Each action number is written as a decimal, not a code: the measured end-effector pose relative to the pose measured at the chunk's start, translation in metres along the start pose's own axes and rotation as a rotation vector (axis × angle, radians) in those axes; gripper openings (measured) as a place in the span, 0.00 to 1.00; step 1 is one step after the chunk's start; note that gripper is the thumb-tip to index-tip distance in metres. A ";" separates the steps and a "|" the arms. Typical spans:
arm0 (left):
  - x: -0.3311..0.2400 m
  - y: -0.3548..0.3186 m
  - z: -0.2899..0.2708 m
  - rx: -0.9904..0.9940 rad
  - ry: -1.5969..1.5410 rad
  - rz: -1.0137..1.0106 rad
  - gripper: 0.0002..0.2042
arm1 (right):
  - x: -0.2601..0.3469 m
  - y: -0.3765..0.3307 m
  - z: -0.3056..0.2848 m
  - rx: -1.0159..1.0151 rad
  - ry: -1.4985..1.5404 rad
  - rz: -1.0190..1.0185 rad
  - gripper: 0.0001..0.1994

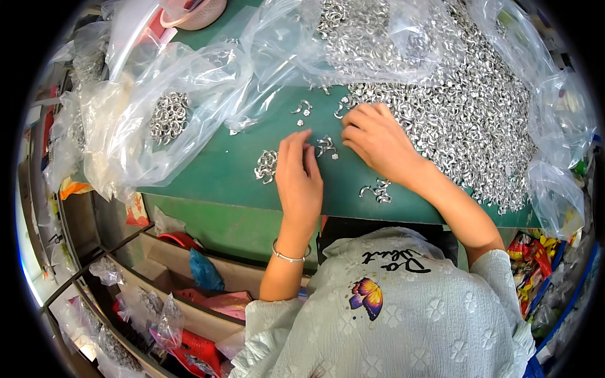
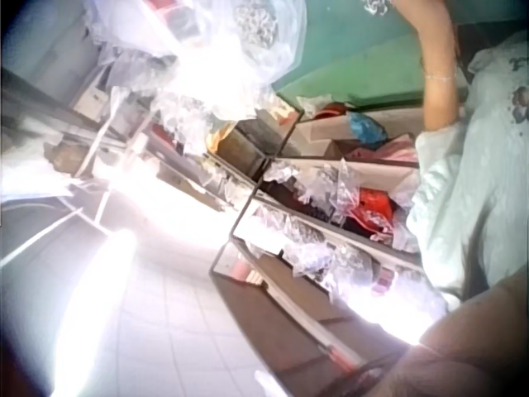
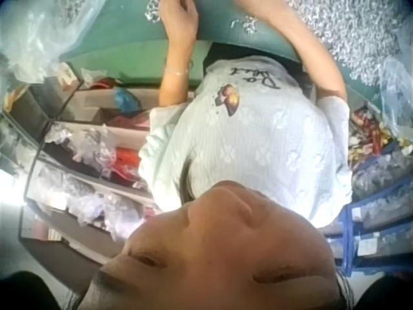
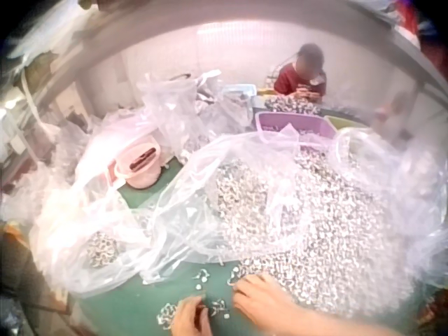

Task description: The person sorts small metal rings and components by hand from a large pile on a green workbench, placing them into separate plastic bags.

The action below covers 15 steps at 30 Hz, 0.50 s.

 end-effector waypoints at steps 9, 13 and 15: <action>-0.002 -0.020 0.006 0.073 0.168 0.026 0.17 | 0.002 0.002 0.008 0.061 -0.023 -0.130 0.15; -0.010 -0.032 0.002 0.116 0.029 -0.236 0.18 | -0.004 -0.012 -0.003 0.085 0.089 -0.125 0.15; -0.014 -0.033 0.000 0.012 0.130 -0.093 0.19 | -0.006 -0.012 -0.008 0.012 0.119 -0.113 0.15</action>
Point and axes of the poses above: each hand's wrist, its own y-axis towards the middle knuckle, its own z-axis out of the palm, x = y × z, the point moved 3 cm from there along y, towards the middle knuckle, and after that the axes turned 10 degrees about -x, right-handed, at the moved point
